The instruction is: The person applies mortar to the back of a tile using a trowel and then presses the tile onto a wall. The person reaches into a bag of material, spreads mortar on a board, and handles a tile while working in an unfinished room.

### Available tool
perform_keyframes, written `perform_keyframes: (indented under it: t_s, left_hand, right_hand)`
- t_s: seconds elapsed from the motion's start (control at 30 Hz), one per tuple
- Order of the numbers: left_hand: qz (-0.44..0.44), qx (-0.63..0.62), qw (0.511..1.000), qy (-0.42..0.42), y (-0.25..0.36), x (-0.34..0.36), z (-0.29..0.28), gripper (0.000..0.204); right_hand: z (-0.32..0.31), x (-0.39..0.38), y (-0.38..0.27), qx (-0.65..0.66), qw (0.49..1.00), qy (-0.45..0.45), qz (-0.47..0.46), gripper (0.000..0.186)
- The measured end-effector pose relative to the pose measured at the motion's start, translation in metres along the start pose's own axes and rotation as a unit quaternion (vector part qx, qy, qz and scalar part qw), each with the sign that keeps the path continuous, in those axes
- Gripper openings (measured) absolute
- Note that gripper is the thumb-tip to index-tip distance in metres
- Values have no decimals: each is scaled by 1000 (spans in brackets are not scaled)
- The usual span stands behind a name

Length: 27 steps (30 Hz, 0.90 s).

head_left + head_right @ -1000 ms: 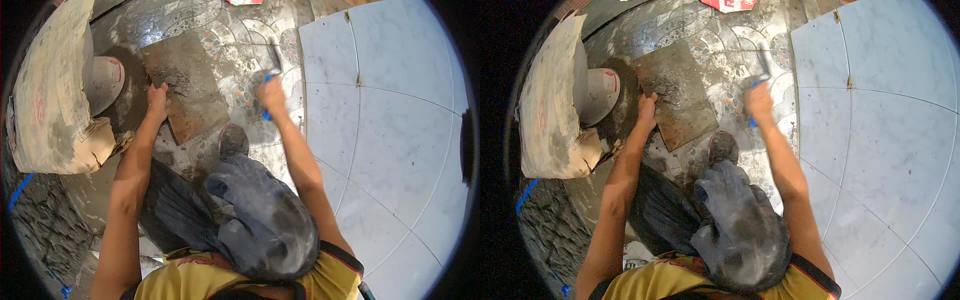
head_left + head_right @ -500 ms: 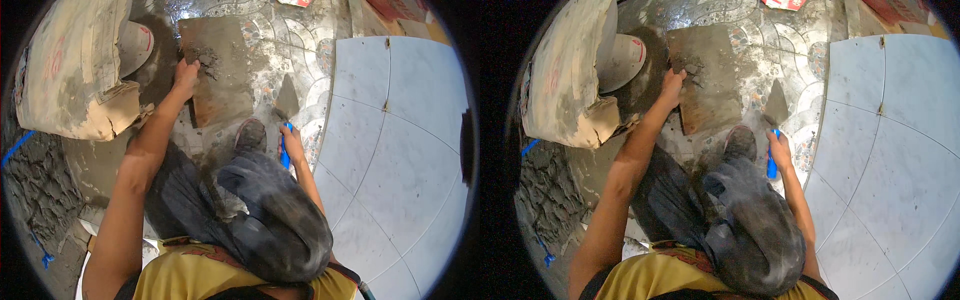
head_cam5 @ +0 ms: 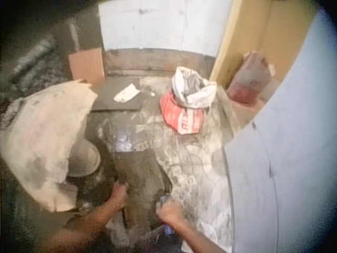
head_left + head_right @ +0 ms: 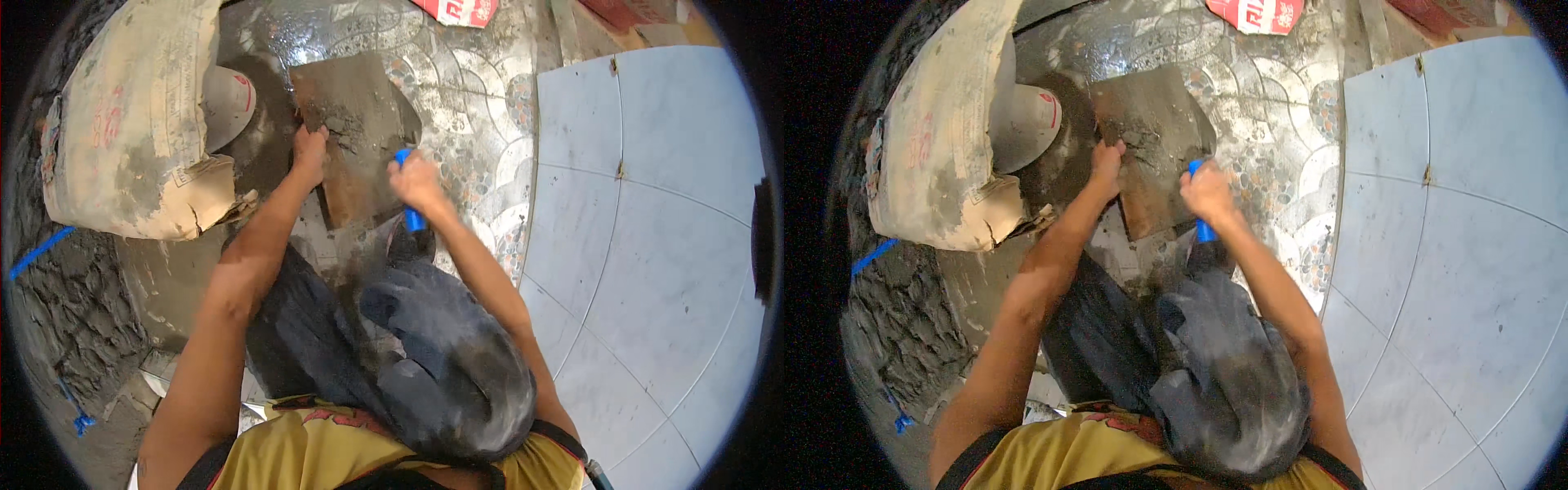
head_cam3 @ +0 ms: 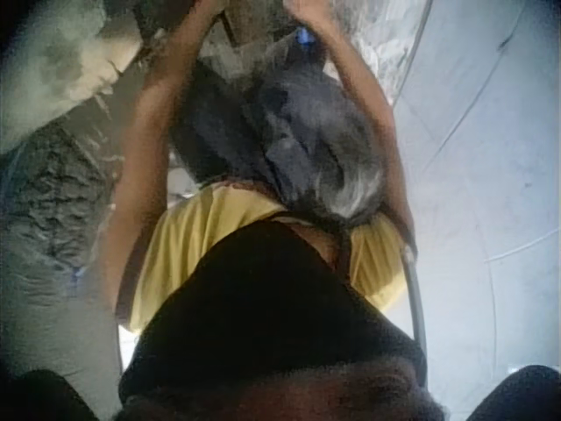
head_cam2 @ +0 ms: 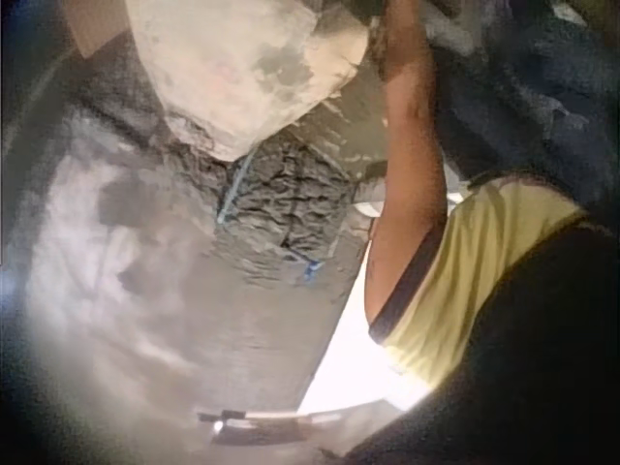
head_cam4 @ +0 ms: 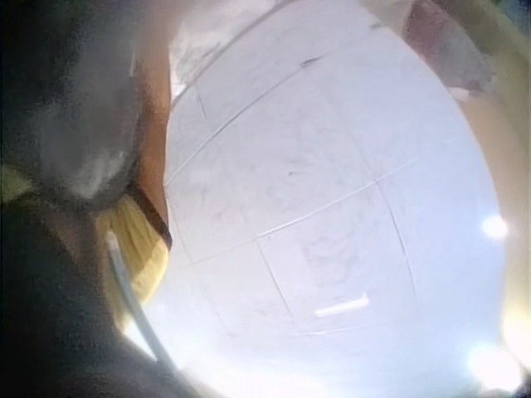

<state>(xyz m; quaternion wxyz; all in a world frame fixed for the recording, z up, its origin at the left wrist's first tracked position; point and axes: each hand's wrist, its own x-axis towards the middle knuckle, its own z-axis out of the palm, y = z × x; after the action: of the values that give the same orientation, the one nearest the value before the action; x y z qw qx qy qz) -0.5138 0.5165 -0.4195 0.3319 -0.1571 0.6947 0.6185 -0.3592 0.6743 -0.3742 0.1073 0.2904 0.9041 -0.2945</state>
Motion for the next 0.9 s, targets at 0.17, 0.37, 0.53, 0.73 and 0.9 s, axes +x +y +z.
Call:
perform_keyframes:
  t_s: [0.17, 0.37, 0.53, 0.73, 0.9]
  left_hand:
    - [-39, -50, 998, -12, 6, -8, 0, 32]
    - [4, -154, 987, -34, 48, -26, 26, 27]
    - [58, -263, 955, -125, 111, -17, 78, 25]
    - [131, -338, 923, -125, 235, 19, 153, 30]
    - [155, -256, 954, -30, 345, 39, 187, 26]
  right_hand:
    - [5, -39, -29, 38, 998, -59, 0, 53]
    - [-73, -23, -5, 142, 989, 34, -13, 50]
    - [-182, 26, 17, 314, 942, 115, 38, 34]
    - [-259, 47, 17, 346, 919, 187, -7, 34]
    - [-261, 58, 27, 318, 912, 251, -60, 34]
